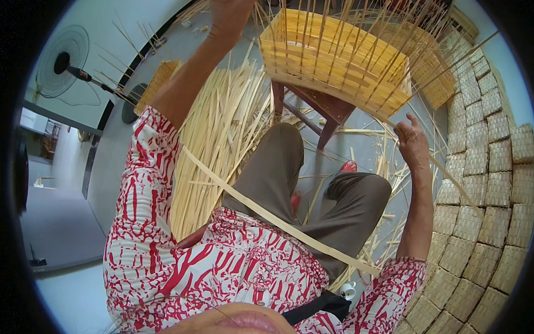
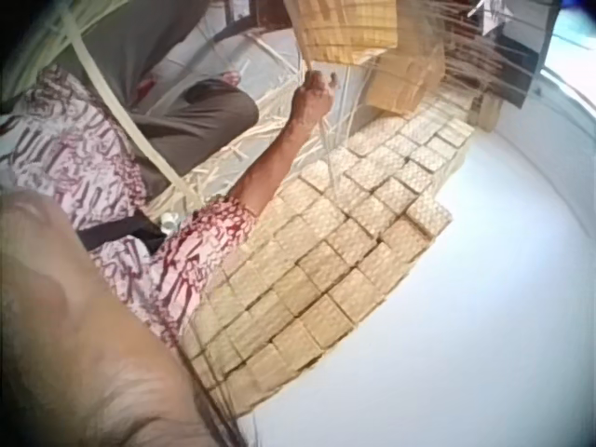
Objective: The person weaves thin bamboo strips into a partially completed basket frame, interlacing them by hand. They occasionally adjust the basket's position and use a red wooden block to tap and tighten the weave.
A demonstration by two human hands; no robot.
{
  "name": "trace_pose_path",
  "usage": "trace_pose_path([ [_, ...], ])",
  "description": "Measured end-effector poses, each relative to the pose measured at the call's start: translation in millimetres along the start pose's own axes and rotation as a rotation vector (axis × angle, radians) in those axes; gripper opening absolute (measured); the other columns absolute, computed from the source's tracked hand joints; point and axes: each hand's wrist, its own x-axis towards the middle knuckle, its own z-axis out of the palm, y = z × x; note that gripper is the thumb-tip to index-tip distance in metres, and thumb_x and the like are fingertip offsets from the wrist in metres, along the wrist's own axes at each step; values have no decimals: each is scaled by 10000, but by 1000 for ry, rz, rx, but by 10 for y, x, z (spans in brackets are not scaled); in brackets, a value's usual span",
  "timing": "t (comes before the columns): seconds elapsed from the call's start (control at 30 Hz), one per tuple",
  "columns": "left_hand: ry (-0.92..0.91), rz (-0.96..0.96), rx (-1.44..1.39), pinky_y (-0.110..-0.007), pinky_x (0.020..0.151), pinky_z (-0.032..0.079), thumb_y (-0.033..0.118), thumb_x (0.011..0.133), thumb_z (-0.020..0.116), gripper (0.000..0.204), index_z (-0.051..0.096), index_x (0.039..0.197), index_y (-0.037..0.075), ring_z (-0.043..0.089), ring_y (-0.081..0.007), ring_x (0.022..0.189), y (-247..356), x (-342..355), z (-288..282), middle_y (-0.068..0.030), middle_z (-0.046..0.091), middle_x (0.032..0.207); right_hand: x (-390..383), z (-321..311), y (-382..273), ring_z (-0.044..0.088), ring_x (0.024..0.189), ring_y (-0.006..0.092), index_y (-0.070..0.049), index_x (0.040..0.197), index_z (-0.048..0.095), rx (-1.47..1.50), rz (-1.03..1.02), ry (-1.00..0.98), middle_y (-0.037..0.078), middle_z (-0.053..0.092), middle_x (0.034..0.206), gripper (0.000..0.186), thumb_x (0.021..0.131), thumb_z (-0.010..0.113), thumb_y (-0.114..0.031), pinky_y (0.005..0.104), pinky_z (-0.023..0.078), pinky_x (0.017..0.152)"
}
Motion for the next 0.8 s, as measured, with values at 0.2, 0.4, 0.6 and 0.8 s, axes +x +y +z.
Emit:
trace_pose_path([
  [0.2, -501, -307, 99, -304, 687, 544, 294, 874, 782, 725, 432, 1415, -38, 665, -159, 820, -193, 114, 301, -133, 695, 1027, 250, 339, 93, 610, 1141, 407, -64, 962, 731, 116, -12, -29, 243, 551, 1357, 146, 894, 700, -190, 445, 506, 921],
  [0.4, -472, -192, 353, -266, 617, 517, 336, 860, 786, 491, 648, 1161, -27, 650, -121, 778, -65, 311, 292, -101, 705, 904, 188, 384, -171, 617, 1125, 394, -58, 1028, 725, 311, 51, 53, 228, 564, 1315, 154, 899, 690, -135, 423, 505, 914],
  [0.6, -679, -266, 137, -291, 717, 558, 313, 881, 767, 437, 692, 1146, -26, 682, -153, 902, 103, 362, 320, -124, 725, 1025, 163, 423, -483, 647, 1065, 394, -42, 1015, 709, 310, 67, 95, 241, 571, 1281, 133, 903, 674, -106, 442, 527, 859],
  [0.8, -789, -312, 298, -352, 786, 558, 357, 759, 871, 852, 467, 1390, -48, 594, -270, 1155, -421, 482, 611, -201, 586, 1309, 1, 626, -754, 647, 1055, 401, -44, 1038, 700, 372, 88, 220, 246, 556, 1296, 135, 929, 652, -106, 440, 527, 860],
])
